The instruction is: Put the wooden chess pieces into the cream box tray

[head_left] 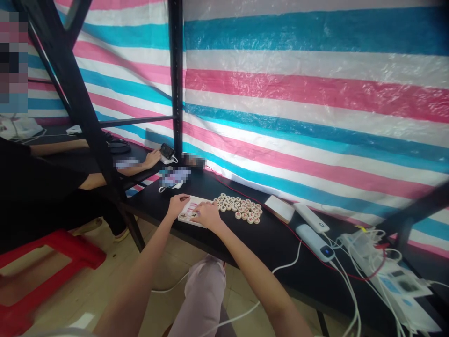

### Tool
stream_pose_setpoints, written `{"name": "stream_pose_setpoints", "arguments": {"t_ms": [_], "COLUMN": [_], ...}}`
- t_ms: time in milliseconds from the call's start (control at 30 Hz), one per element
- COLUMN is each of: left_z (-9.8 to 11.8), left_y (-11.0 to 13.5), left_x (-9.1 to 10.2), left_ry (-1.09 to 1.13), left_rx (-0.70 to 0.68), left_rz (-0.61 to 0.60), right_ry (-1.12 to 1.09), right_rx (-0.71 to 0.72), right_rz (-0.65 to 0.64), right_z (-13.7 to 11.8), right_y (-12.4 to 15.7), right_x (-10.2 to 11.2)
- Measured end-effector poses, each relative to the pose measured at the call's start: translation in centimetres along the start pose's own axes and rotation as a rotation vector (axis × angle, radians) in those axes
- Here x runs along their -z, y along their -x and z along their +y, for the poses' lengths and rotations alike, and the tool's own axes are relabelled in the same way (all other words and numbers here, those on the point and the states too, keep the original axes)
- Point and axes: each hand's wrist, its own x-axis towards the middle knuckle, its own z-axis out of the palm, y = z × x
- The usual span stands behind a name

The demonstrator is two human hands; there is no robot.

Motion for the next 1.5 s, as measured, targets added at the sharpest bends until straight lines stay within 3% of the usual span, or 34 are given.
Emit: {"name": "stream_pose_setpoints", "arguments": {"t_ms": [200, 367, 500, 600, 700, 800, 900, 1167, 1500], "left_z": [-0.2, -0.2, 0.0, 0.2, 0.3, 0.3, 0.3, 0.8, 0.9], "left_y": [0.0, 0.2, 0.2, 0.1, 0.1, 0.1, 0.2, 0.3, 0.4], "left_x": [-0.1, -0.1, -0.1, 0.0, 0.0, 0.1, 0.1, 0.2, 0.3], "left_ry": [-0.001, 0.018, 0.031, 0.026, 0.026, 0.024, 0.005, -0.013, -0.012], "left_rx": [-0.018, 0.001, 0.006, 0.020, 0.023, 0.019, 0.023, 0.024, 0.023], "left_rz": [0.000, -0.004, -0.007, 0.002, -0.008, -0.012, -0.004, -0.005, -0.012], "right_ry": [-0.071, -0.175, -0.172, -0.064, 0.046, 0.157, 0.222, 0.211, 0.143], "right_rx": [0.007, -0.033, 0.083, 0.105, 0.031, -0.141, -0.240, -0.221, -0.241], "right_rz": [0.018, 0.182, 0.123, 0.092, 0.150, 0.217, 0.197, 0.121, 0.196], "right_z": [0.1, 4.9, 9.3, 10.9, 10.9, 10.2, 9.8, 9.8, 9.3], "right_y": [0.4, 2.7, 4.8, 6.1, 6.8, 7.2, 7.2, 6.8, 6.5], "right_x": [0.2, 1.8, 2.2, 2.1, 1.9, 1.8, 1.6, 0.9, 0.6]}}
